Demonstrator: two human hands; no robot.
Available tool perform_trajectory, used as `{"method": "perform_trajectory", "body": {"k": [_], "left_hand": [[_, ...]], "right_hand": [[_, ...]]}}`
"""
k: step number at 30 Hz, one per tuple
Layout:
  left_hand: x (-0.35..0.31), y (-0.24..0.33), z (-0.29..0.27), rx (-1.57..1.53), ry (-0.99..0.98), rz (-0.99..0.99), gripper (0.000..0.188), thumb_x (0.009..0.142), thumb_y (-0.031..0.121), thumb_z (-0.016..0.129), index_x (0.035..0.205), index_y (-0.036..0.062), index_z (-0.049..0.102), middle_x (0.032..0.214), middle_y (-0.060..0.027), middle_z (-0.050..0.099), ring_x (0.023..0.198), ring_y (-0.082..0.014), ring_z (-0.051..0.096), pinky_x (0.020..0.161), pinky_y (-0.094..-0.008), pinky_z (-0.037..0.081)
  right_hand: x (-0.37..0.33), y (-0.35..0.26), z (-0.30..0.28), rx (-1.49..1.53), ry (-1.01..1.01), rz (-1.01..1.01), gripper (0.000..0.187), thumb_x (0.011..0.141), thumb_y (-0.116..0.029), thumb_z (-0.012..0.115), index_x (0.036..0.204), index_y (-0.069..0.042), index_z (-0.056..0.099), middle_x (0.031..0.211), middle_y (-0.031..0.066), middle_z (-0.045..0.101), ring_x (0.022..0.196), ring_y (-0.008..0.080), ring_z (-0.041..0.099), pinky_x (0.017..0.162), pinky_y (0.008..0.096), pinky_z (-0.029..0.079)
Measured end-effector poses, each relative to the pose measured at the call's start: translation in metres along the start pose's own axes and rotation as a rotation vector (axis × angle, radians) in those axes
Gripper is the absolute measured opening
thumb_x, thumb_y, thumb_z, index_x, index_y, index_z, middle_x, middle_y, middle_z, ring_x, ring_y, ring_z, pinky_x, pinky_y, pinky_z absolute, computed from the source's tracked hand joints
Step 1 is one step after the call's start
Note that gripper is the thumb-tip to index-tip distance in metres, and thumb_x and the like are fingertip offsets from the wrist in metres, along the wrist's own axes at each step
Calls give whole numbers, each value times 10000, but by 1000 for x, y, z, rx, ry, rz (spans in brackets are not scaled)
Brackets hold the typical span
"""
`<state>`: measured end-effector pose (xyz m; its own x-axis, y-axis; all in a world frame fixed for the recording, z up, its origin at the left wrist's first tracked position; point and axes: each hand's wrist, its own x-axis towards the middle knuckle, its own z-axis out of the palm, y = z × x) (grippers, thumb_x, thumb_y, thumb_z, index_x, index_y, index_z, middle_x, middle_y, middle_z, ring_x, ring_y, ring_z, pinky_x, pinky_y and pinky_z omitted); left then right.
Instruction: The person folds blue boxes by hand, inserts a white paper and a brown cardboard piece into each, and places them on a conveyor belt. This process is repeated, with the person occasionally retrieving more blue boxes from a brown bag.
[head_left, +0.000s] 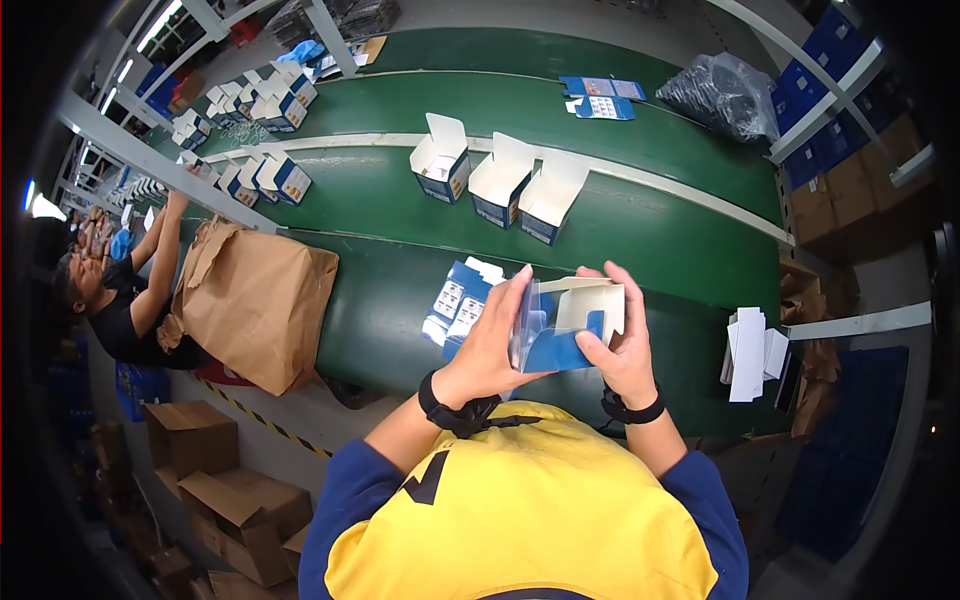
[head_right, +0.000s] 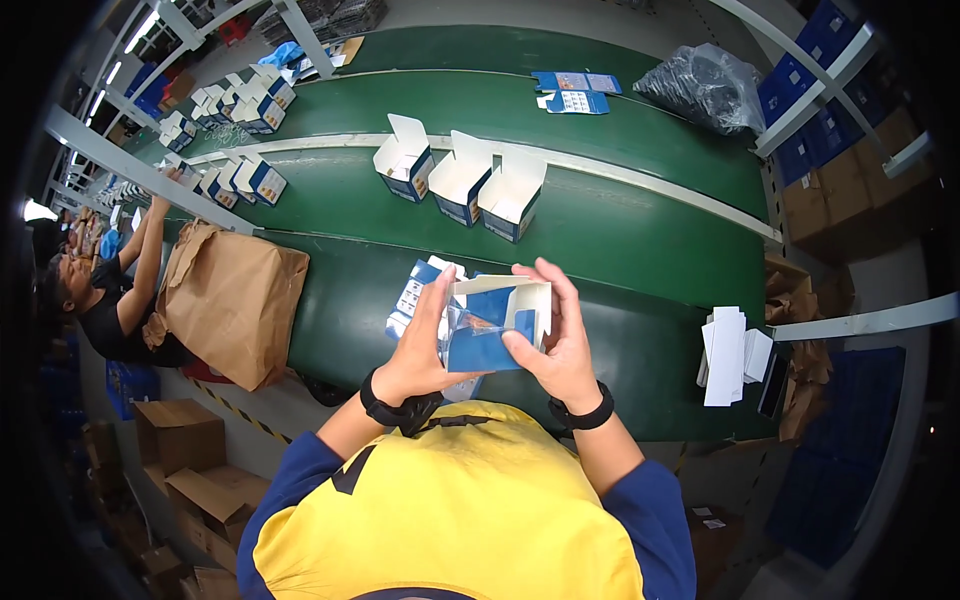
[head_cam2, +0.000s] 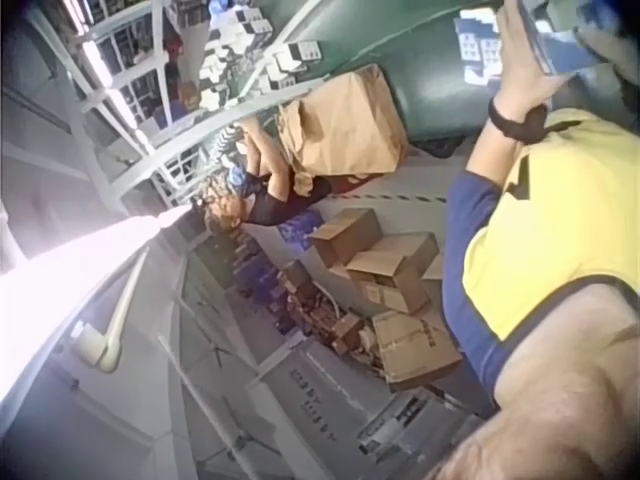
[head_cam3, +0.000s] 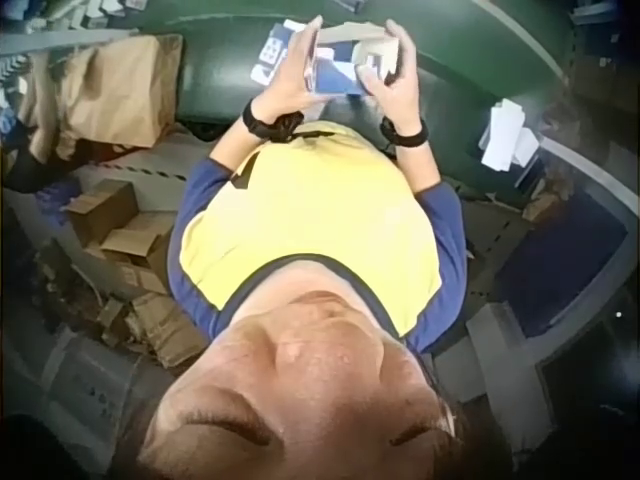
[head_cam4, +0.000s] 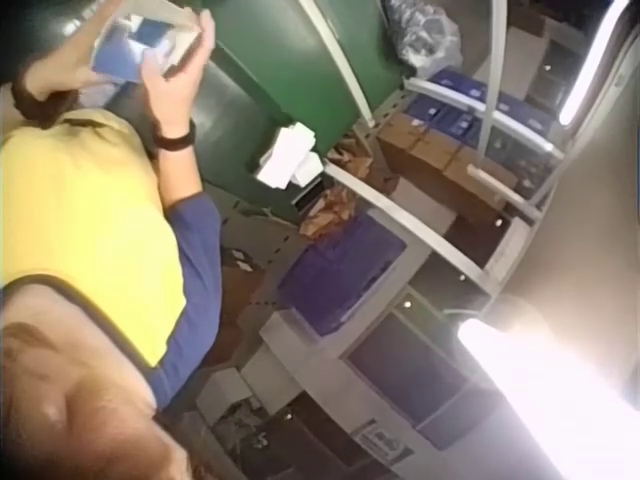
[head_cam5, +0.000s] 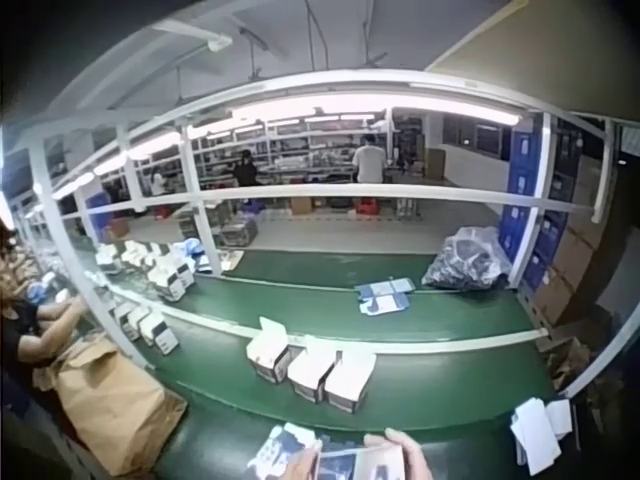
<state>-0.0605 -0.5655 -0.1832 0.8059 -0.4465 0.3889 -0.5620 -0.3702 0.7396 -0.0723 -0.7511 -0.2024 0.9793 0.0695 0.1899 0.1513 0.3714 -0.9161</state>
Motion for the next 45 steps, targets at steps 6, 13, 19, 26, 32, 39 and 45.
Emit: {"method": "perform_trajectory", "body": {"k": [6, 13, 19, 26, 32, 39, 45], "left_hand": [[-3, -12, 16, -14, 63, 223, 843, 592, 150, 820, 1314, 154, 385, 1247, -223, 357, 1119, -377, 441, 910, -420, 416], [0, -11, 17, -52, 24, 225, 589, 580, 185, 835, 1106, 193, 570, 1252, -221, 364, 1091, -387, 464, 894, -412, 428], [3, -8, 19, -142, 21, 113, 738, 573, 234, 844, 1201, 195, 458, 1226, -212, 397, 1094, -388, 464, 908, -426, 413], [9, -13, 9, -96, -33, 286, 921, 544, 241, 855, 1296, 193, 327, 1204, -201, 406, 1096, -387, 460, 977, -497, 341], [12, -8, 1, 19, -120, 355, 933, 534, 239, 855, 1298, 179, 324, 1200, -183, 405, 1124, -384, 438, 1041, -571, 221], [8, -9, 4, -52, -145, 267, 946, 547, 271, 850, 1309, 146, 304, 1230, -185, 391, 1150, -395, 418, 1054, -562, 198], [16, 0, 16, -74, -24, 195, 1016, 550, 305, 854, 1336, 85, 250, 1288, -192, 354, 1183, -391, 395, 1056, -546, 200]], "right_hand": [[4, 5, -1, 191, 5, -54, 749, 770, -201, 706, 1372, -46, 289, 1322, 143, 399, 1195, 215, 413, 1006, 338, 318], [3, 5, -16, 70, -70, 17, 684, 825, -291, 652, 1363, -31, 318, 1304, 134, 423, 1148, 221, 451, 985, 335, 341], [14, 11, -34, -397, -259, -425, 539, 809, -158, 661, 1303, -84, 460, 1324, 157, 429, 1110, 234, 496, 945, 327, 383], [9, -4, -20, -499, -193, -308, 510, 731, -160, 732, 1198, -47, 561, 1252, 178, 514, 1105, 249, 537, 894, 326, 437], [13, -1, -21, -560, -269, -141, 566, 682, -173, 765, 1192, -36, 560, 1166, 133, 594, 994, 215, 608, 835, 306, 480], [16, -8, -28, -730, -360, -111, 596, 723, -253, 732, 1237, -42, 515, 1170, 134, 588, 1026, 210, 586, 917, 299, 422], [2, 5, -10, 175, -39, 19, 750, 863, -513, 499, 1403, -52, 255, 1393, 179, 351, 1257, 249, 383, 1035, 355, 279]]}}
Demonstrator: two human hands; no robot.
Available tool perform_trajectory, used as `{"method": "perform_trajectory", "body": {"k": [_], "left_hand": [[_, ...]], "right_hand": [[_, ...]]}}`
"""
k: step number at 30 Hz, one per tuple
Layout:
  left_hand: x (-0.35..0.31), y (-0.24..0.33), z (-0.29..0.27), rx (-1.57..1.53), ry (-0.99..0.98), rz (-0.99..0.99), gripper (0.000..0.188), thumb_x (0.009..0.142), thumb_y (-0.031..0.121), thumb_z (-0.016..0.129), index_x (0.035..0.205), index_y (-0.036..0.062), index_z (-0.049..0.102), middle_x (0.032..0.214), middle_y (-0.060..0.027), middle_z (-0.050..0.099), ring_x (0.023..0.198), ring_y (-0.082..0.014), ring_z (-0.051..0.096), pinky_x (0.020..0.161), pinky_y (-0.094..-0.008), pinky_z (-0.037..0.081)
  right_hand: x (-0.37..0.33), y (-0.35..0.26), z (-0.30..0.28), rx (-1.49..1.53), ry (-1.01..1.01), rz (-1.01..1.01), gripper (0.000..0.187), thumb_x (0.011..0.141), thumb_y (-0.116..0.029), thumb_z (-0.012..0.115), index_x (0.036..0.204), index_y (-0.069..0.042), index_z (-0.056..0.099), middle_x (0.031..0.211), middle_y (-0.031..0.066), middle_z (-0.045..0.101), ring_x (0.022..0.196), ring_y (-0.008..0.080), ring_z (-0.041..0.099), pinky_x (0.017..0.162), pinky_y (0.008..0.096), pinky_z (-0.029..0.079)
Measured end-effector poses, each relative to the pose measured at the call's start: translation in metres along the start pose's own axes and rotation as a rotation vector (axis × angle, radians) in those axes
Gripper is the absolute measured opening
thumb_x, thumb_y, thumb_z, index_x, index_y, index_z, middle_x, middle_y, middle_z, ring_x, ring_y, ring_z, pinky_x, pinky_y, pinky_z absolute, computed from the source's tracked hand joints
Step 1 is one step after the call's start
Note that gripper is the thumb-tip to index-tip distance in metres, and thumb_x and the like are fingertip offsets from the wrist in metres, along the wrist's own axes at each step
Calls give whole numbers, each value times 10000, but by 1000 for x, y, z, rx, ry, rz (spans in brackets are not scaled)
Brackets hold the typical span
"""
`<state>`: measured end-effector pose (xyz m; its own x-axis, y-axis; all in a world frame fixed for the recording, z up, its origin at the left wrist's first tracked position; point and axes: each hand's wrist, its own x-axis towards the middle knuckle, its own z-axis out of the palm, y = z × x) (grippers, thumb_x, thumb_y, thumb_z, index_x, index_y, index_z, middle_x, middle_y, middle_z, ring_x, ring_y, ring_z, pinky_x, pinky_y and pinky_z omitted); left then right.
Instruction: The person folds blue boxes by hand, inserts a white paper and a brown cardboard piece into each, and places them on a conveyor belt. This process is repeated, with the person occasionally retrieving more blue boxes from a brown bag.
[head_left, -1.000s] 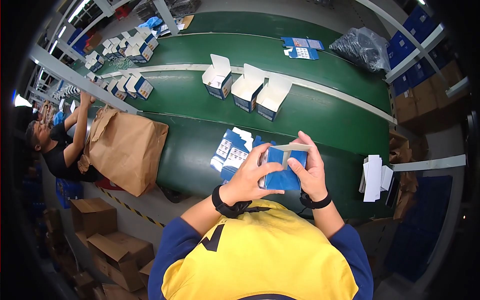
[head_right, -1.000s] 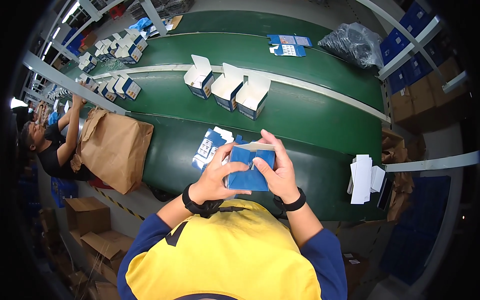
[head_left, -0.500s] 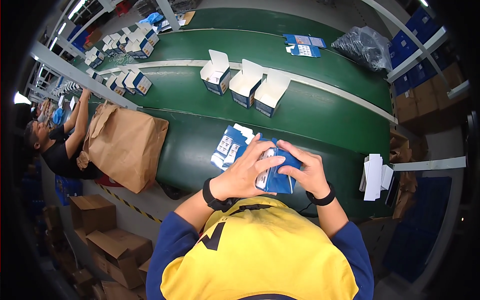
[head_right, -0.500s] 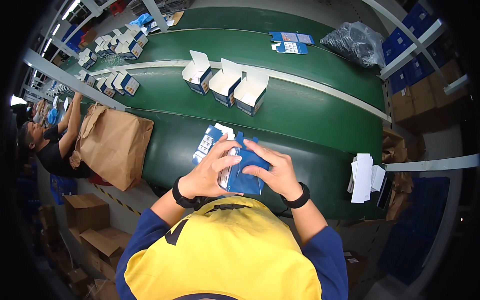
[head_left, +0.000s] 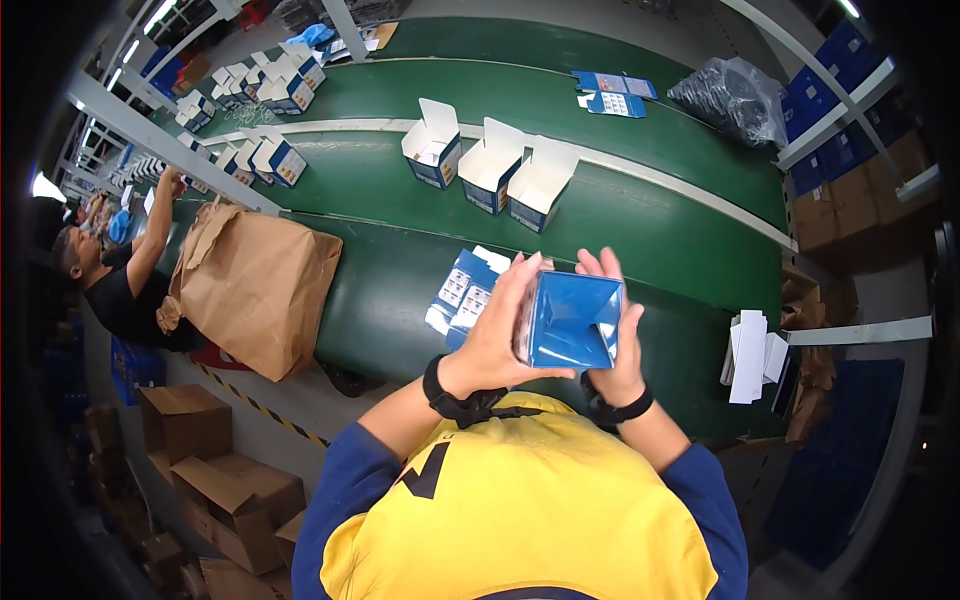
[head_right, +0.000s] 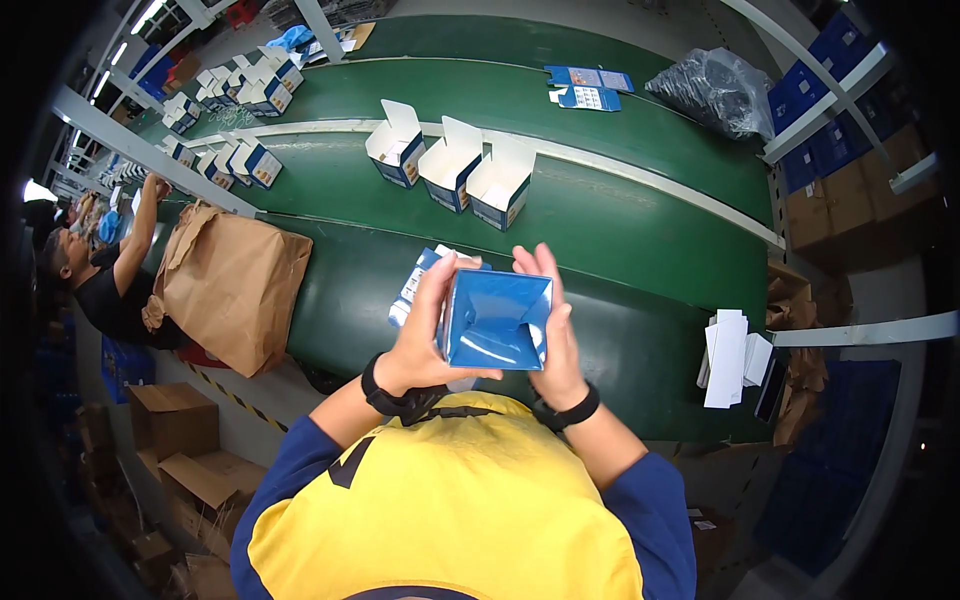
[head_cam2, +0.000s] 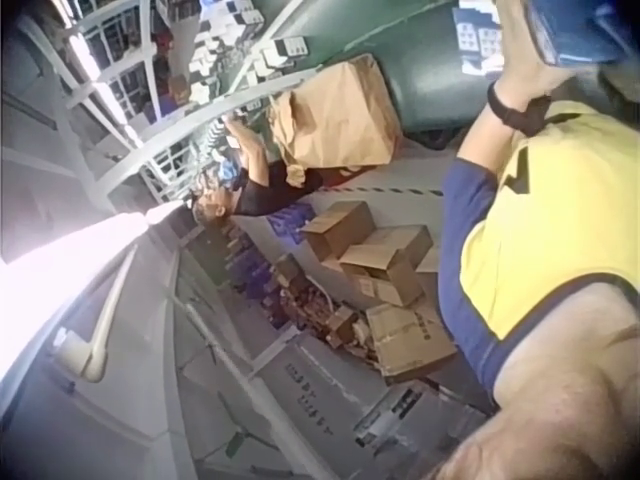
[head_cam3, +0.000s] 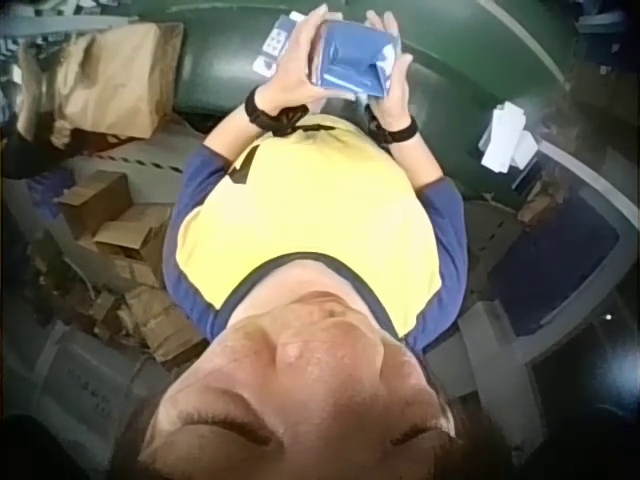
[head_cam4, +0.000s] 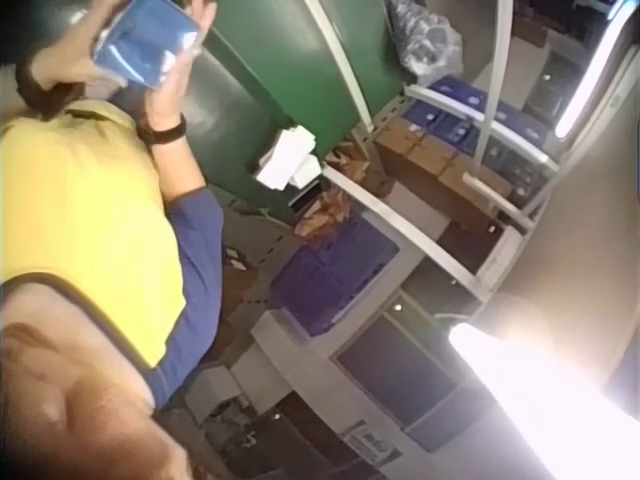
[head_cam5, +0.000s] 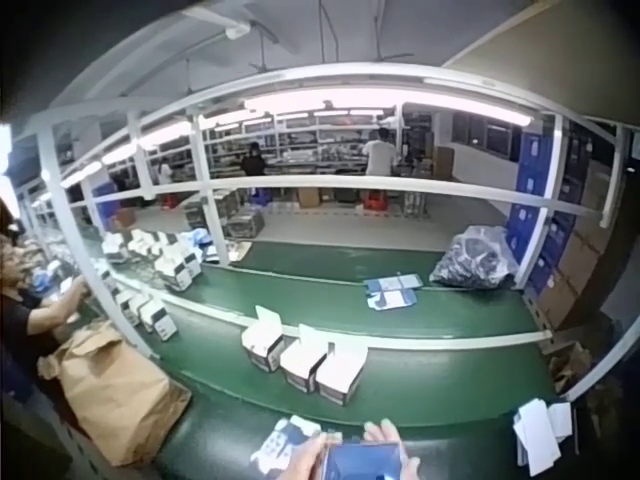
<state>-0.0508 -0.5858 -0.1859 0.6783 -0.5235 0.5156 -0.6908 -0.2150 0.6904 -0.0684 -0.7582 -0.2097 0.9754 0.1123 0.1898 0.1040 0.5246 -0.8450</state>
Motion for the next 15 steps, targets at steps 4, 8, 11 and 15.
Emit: {"method": "perform_trajectory", "body": {"k": [4, 8, 11, 15], "left_hand": [[8, 3, 16, 18, 159, -16, 1075, 549, 313, 859, 1360, 62, 201, 1350, -198, 310, 1237, -380, 361, 1062, -511, 203], [0, -14, 20, -147, 74, -50, 1101, 551, 303, 859, 1374, 62, 170, 1402, -210, 257, 1286, -366, 319, 1043, -475, 259], [-7, -13, 15, -397, -29, -271, 1002, 597, 197, 827, 1373, 88, 201, 1432, -182, 233, 1306, -366, 294, 1016, -459, 318], [-6, -43, 17, 196, -44, 278, 889, 627, 79, 769, 1354, 123, 258, 1413, -149, 290, 1279, -374, 326, 980, -460, 372]], "right_hand": [[-9, 10, 3, 31, -65, -145, 839, 888, -602, 319, 1432, -29, 35, 1483, 180, 81, 1368, 262, 108, 1090, 388, 145], [-6, 1, -16, -358, -213, -269, 829, 890, -600, 318, 1436, -42, 37, 1492, 162, 5, 1381, 257, 5, 1103, 388, 45], [0, 1, -41, -342, -267, -166, 802, 905, -533, 388, 1436, -40, 45, 1479, 171, 107, 1367, 272, 118, 1096, 388, 118], [16, -5, -55, -19, -62, 442, 855, 870, -483, 508, 1434, -46, 37, 1438, 143, 242, 1274, 257, 347, 1050, 386, 280]]}}
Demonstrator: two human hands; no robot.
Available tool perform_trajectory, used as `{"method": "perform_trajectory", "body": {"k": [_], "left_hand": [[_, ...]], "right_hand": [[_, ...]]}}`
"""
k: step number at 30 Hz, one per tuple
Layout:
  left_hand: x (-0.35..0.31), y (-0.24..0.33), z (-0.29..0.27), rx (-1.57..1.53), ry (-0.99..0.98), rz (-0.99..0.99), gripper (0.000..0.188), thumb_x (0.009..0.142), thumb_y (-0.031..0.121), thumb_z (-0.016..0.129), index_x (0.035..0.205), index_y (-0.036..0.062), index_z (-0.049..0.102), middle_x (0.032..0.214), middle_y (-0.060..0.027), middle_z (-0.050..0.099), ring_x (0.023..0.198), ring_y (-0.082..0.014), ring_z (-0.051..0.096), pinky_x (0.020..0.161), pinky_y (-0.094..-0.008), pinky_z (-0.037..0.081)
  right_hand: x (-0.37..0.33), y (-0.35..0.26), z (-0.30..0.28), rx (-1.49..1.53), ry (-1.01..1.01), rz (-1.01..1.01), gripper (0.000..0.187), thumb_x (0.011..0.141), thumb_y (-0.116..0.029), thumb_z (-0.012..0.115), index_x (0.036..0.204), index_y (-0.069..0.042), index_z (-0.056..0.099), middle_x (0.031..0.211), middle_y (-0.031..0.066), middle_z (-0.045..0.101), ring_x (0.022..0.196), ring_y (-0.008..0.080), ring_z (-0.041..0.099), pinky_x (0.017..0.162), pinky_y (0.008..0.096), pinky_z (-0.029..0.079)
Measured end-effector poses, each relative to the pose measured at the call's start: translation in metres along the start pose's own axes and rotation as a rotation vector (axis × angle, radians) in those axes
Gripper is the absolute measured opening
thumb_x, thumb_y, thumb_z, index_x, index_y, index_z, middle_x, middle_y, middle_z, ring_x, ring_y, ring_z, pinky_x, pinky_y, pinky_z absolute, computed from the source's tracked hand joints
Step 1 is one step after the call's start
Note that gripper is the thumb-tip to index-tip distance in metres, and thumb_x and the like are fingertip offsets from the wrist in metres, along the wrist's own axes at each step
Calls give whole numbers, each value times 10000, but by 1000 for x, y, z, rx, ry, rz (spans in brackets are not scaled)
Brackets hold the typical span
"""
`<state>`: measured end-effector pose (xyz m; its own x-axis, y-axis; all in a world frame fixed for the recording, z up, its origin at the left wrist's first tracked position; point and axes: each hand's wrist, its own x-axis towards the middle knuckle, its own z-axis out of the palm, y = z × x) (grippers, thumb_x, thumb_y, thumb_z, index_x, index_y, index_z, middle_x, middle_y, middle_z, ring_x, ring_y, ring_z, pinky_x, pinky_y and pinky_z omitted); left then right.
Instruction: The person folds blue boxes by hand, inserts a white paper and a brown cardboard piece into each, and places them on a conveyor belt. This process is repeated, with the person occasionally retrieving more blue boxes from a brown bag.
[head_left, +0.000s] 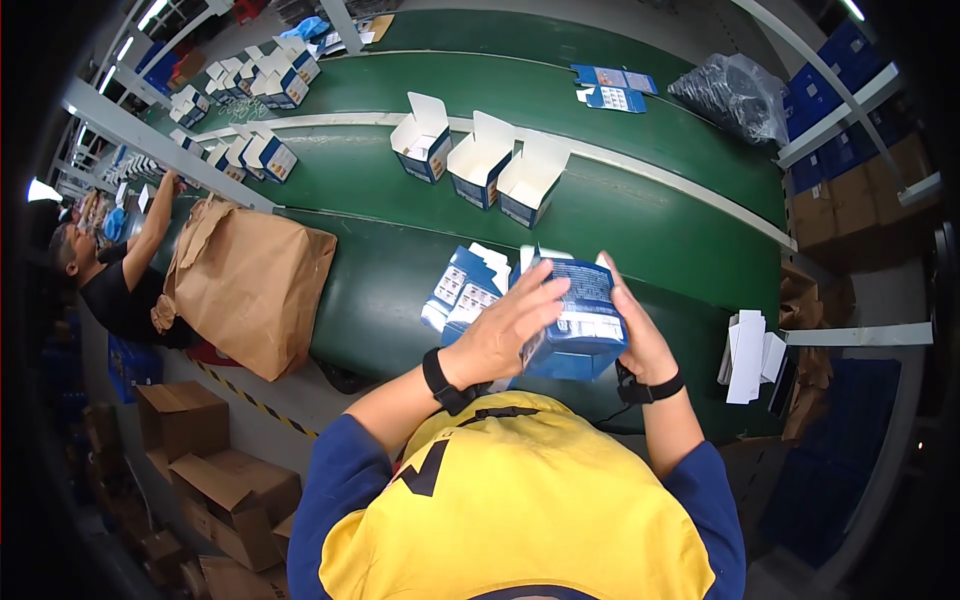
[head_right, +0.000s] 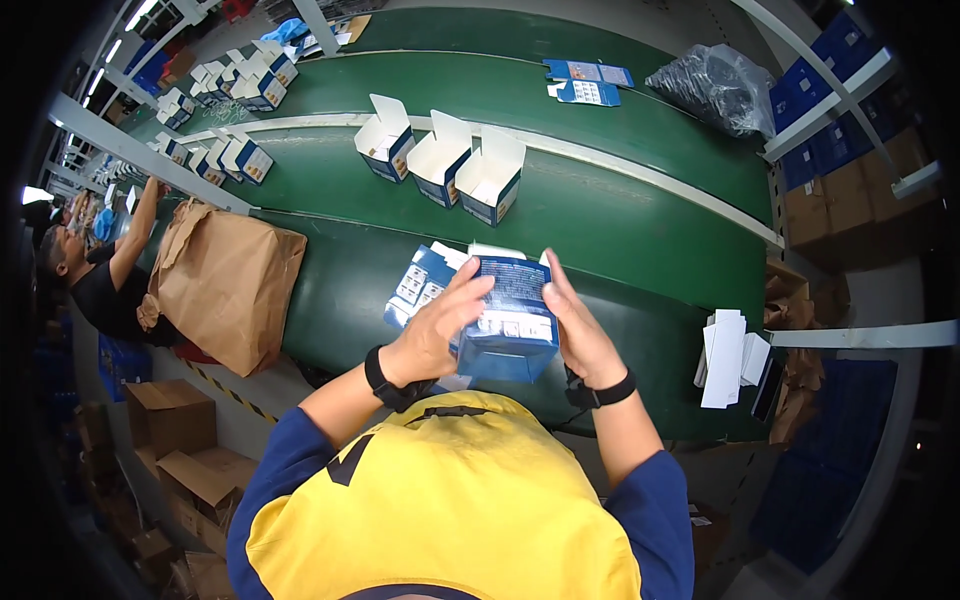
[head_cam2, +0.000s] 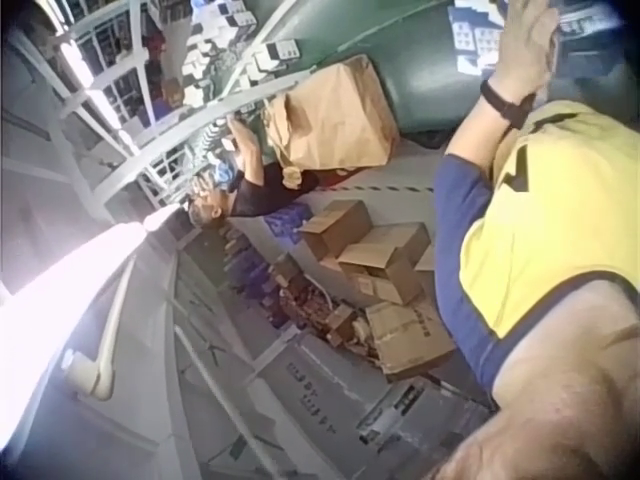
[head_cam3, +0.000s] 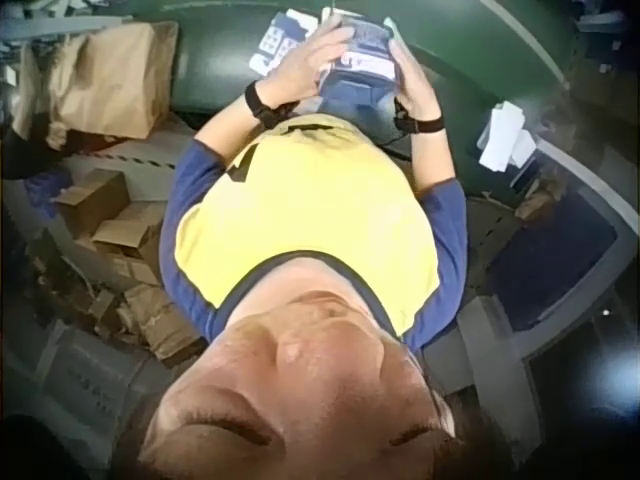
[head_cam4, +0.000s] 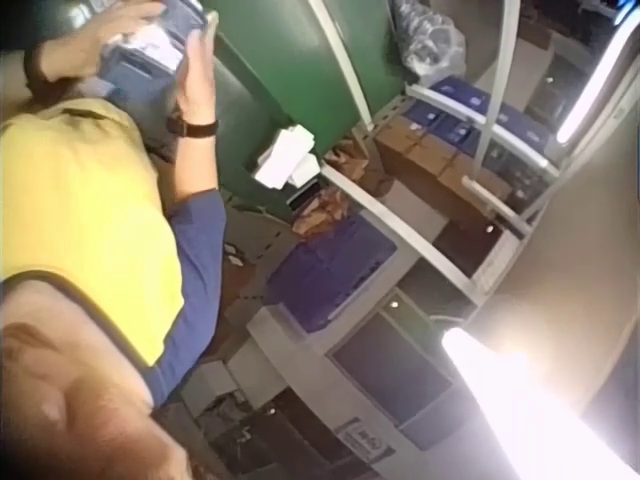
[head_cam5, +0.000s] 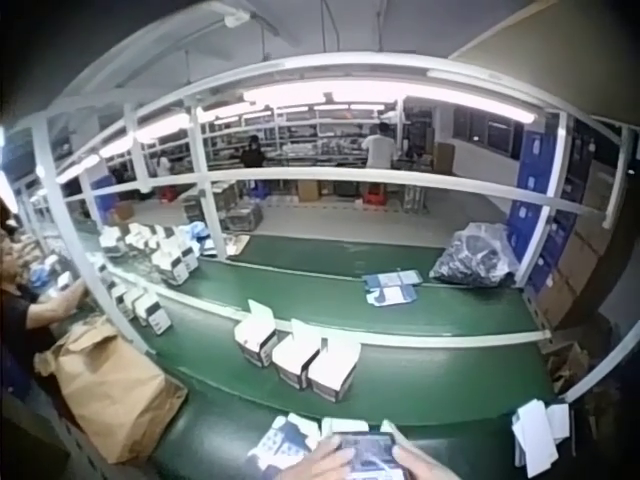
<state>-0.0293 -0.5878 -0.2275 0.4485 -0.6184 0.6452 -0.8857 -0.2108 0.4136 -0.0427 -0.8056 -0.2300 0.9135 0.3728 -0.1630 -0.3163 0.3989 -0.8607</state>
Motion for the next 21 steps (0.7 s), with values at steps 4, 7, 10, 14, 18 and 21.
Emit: {"method": "perform_trajectory", "body": {"k": [4, 7, 10, 14, 18, 21], "left_hand": [[-16, -39, -1, 340, -101, 113, 856, 599, 9, 737, 1330, 140, 312, 1392, -191, 310, 1281, -394, 312, 1018, -478, 323], [-37, -59, -2, 355, -117, -608, 789, 615, 103, 763, 1290, 97, 355, 1348, -196, 359, 1218, -383, 388, 968, -494, 366], [-76, -80, 21, 287, -109, -1193, 781, 597, 221, 795, 1245, 56, 391, 1233, -190, 444, 1132, -361, 454, 908, -484, 401], [-106, -83, 57, 549, -282, -1167, 789, 573, 294, 808, 1202, 34, 409, 1081, -168, 503, 1025, -343, 498, 842, -460, 424], [-108, -85, 70, 564, -292, -1306, 719, 564, 262, 811, 1140, 41, 442, 1014, -140, 520, 989, -326, 510, 817, -453, 426], [-108, -87, 78, 605, -292, -1265, 695, 554, 263, 816, 1106, 55, 449, 1001, -123, 519, 968, -305, 521, 806, -456, 418]], "right_hand": [[35, 1, -37, 180, -233, 365, 888, 813, -258, 653, 1432, -40, 54, 1399, 127, 320, 1208, 215, 430, 1020, 327, 331], [77, 3, -43, -254, 4, 157, 1026, 711, -99, 725, 1434, -68, -2, 1395, 139, 318, 1218, 233, 422, 1033, 322, 320], [154, 58, -102, -674, 355, -505, 1217, 601, -68, 775, 1420, -120, -124, 1393, 199, 302, 1217, 327, 418, 995, 342, 365], [196, 78, -123, -1054, 492, -446, 1229, 600, -51, 767, 1406, -109, -159, 1396, 247, 285, 1211, 385, 410, 1007, 366, 346], [191, 75, -107, -977, 498, -287, 1157, 638, -86, 750, 1404, -41, -116, 1392, 286, 269, 1257, 386, 350, 1026, 360, 310], [162, 83, -109, -1031, 530, -215, 1043, 692, -118, 707, 1402, 10, -46, 1381, 298, 281, 1261, 387, 344, 1022, 363, 315]]}}
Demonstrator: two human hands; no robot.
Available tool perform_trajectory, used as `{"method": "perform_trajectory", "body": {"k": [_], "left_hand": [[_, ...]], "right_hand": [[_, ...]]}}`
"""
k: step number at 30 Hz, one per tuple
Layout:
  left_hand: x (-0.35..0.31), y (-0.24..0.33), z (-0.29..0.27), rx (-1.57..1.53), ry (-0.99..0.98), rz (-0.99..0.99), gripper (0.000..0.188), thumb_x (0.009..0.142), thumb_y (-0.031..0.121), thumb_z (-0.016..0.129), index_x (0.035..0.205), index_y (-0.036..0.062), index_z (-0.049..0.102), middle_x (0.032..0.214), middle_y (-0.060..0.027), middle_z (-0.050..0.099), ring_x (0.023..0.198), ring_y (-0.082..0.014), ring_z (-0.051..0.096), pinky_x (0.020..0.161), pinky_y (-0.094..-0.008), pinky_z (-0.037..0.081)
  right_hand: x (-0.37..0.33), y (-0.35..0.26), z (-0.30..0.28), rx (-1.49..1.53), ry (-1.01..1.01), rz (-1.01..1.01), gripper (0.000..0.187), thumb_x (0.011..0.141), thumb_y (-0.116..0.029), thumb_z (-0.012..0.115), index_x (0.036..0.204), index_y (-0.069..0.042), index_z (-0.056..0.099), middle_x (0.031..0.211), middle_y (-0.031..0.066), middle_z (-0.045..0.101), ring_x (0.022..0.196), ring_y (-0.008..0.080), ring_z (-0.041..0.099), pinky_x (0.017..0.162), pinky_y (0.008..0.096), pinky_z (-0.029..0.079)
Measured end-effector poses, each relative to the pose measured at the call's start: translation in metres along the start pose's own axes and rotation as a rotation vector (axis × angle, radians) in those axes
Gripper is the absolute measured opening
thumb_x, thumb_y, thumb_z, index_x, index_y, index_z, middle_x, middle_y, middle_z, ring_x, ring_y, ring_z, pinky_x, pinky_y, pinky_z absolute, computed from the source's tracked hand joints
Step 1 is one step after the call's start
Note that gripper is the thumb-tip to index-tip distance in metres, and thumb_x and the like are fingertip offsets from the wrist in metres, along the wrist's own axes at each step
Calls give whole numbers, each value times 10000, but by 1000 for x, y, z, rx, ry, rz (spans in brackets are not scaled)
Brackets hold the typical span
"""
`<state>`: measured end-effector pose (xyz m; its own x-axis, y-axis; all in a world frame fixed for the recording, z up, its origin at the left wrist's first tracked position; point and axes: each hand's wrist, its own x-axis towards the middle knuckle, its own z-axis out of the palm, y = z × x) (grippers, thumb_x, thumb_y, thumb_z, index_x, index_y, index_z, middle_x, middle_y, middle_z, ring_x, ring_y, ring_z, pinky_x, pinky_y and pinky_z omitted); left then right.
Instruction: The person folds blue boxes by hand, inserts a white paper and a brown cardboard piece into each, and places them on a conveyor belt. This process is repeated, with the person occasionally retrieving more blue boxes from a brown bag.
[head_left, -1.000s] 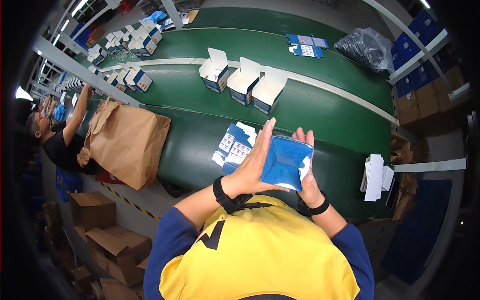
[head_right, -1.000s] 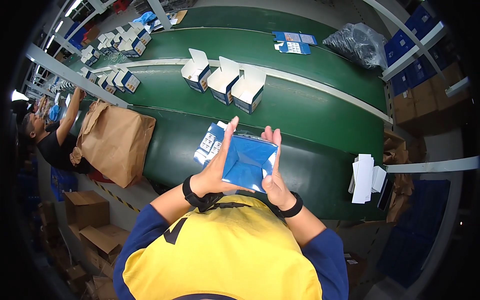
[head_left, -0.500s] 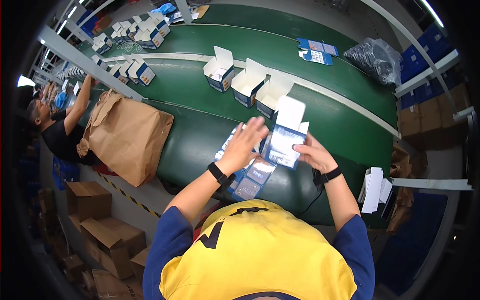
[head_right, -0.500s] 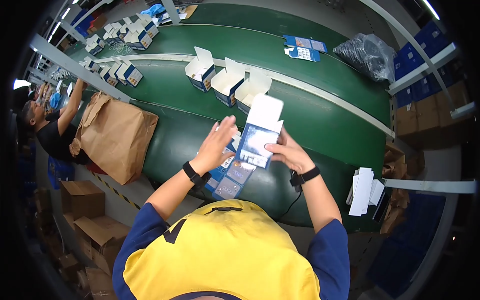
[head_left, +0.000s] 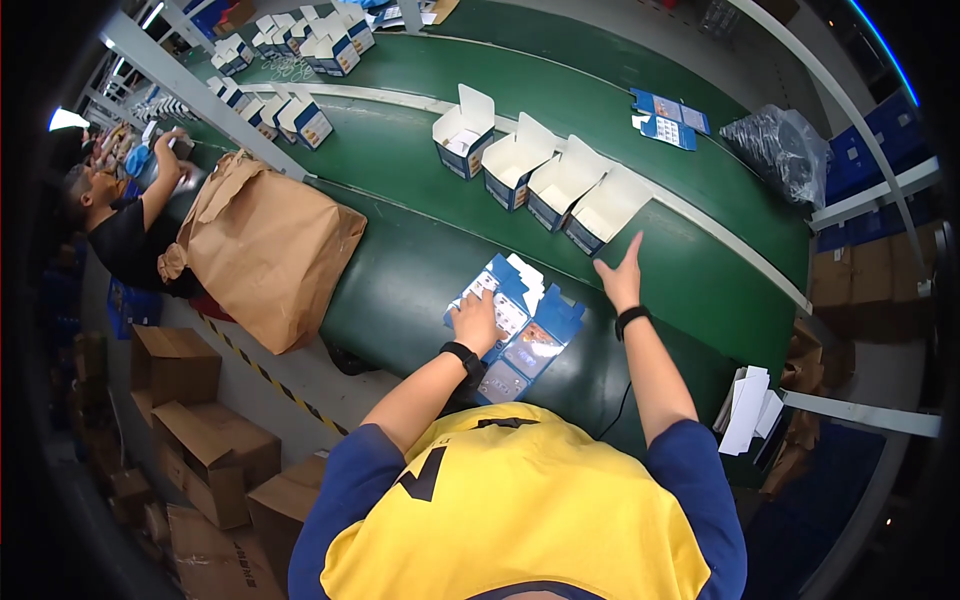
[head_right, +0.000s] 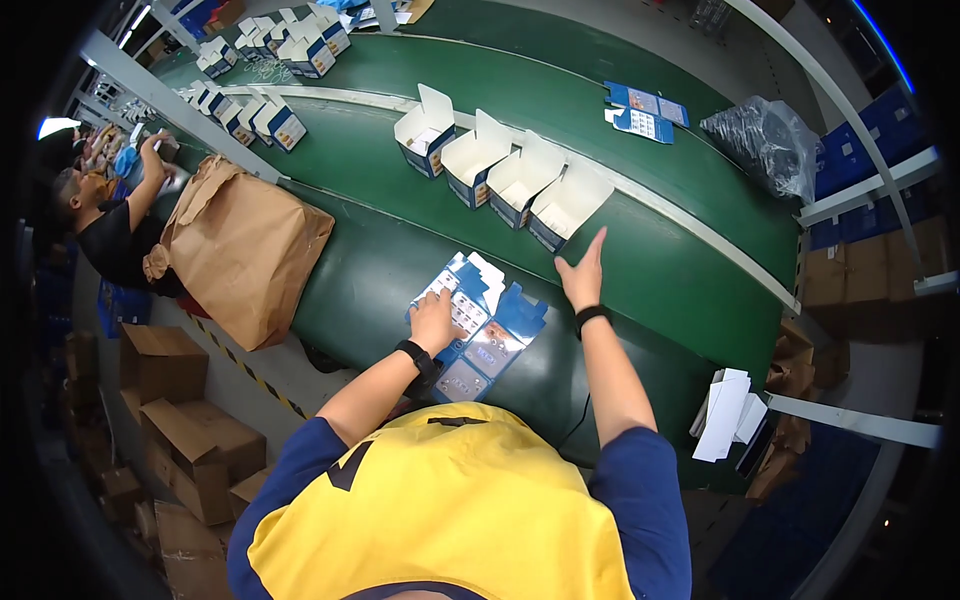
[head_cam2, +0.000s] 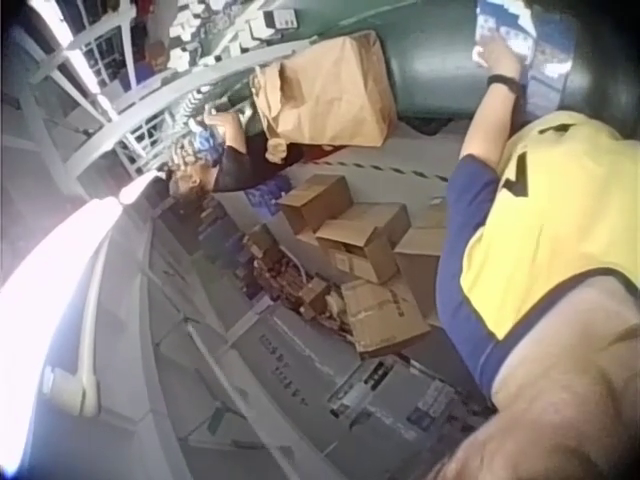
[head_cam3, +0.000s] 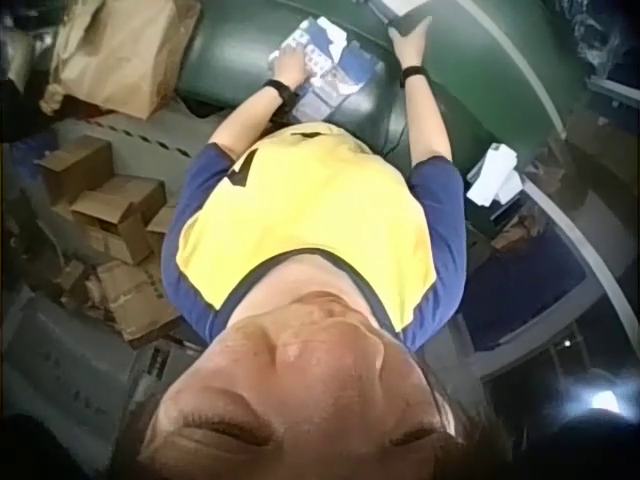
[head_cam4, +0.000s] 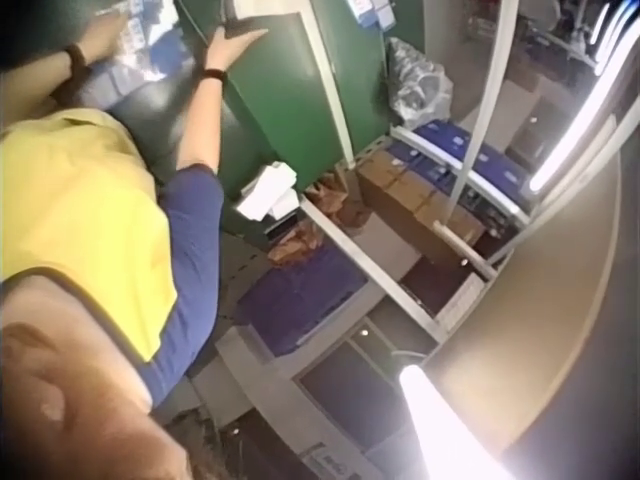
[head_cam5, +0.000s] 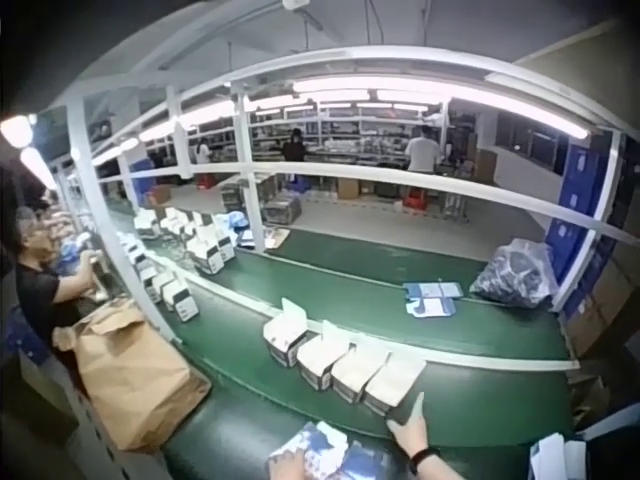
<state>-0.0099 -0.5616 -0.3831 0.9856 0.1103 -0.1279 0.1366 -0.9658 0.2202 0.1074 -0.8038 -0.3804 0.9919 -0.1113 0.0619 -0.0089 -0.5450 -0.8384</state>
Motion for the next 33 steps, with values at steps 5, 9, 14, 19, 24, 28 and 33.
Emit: {"method": "perform_trajectory", "body": {"k": [5, 9, 14, 19, 24, 28, 33], "left_hand": [[-9, -5, 17, 9, 168, 75, 651, 546, 251, 816, 1059, 58, 464, 991, -108, 517, 951, -289, 529, 793, -466, 397], [-15, 10, -3, 22, 255, 164, 570, 611, 251, 793, 1036, 43, 476, 967, -159, 548, 928, -325, 544, 781, -443, 421], [-15, 37, -53, -600, 230, -74, 480, 702, 267, 755, 1013, 28, 478, 940, -129, 585, 853, -278, 579, 783, -373, 439], [-13, 60, -87, -1198, 102, -58, 478, 769, 294, 714, 1052, 2, 462, 972, -82, 599, 869, -193, 572, 805, -306, 437], [-30, 80, -123, -1530, -289, 222, 733, 735, 325, 742, 1255, -33, 370, 1203, -110, 493, 1086, -166, 478, 915, -296, 385], [-54, 84, -128, -1490, -751, 781, 935, 743, 305, 731, 1411, -2, 153, 1428, -163, 250, 1265, -201, 332, 999, -330, 326], [-76, 102, -139, -807, -398, 915, 972, 704, 267, 757, 1415, 30, 137, 1433, -188, 206, 1286, -279, 309, 1012, -370, 315]], "right_hand": [[-114, 25, 10, 637, -238, 558, 891, 735, -97, 632, 1406, 1, 55, 1419, 249, 251, 1266, 292, 353, 973, 344, 340], [-163, -27, 0, 931, -478, 699, 844, 764, -70, 602, 1430, -62, 84, 1441, 205, 222, 1283, 240, 320, 948, 306, 364], [-179, -51, -13, 989, -231, 493, 775, 774, -39, 604, 1412, -49, 163, 1404, 168, 310, 1249, 232, 372, 963, 312, 360], [-186, -81, -45, 982, -326, 88, 757, 778, -57, 639, 1395, -22, 203, 1305, 138, 431, 1172, 222, 450, 984, 329, 350], [-181, -87, -56, 944, -455, -22, 959, 706, -257, 758, 1415, -30, 155, 1289, 122, 437, 1156, 208, 452, 992, 334, 346], [-164, -93, -65, 1093, -228, -118, 1143, 632, -316, 821, 1428, -54, 44, 1344, 124, 358, 1223, 217, 380, 1014, 336, 312], [-150, -94, -79, 1099, -67, -235, 1190, 592, -316, 844, 1430, -55, 41, 1356, 127, 337, 1245, 235, 355, 1015, 335, 311]]}}
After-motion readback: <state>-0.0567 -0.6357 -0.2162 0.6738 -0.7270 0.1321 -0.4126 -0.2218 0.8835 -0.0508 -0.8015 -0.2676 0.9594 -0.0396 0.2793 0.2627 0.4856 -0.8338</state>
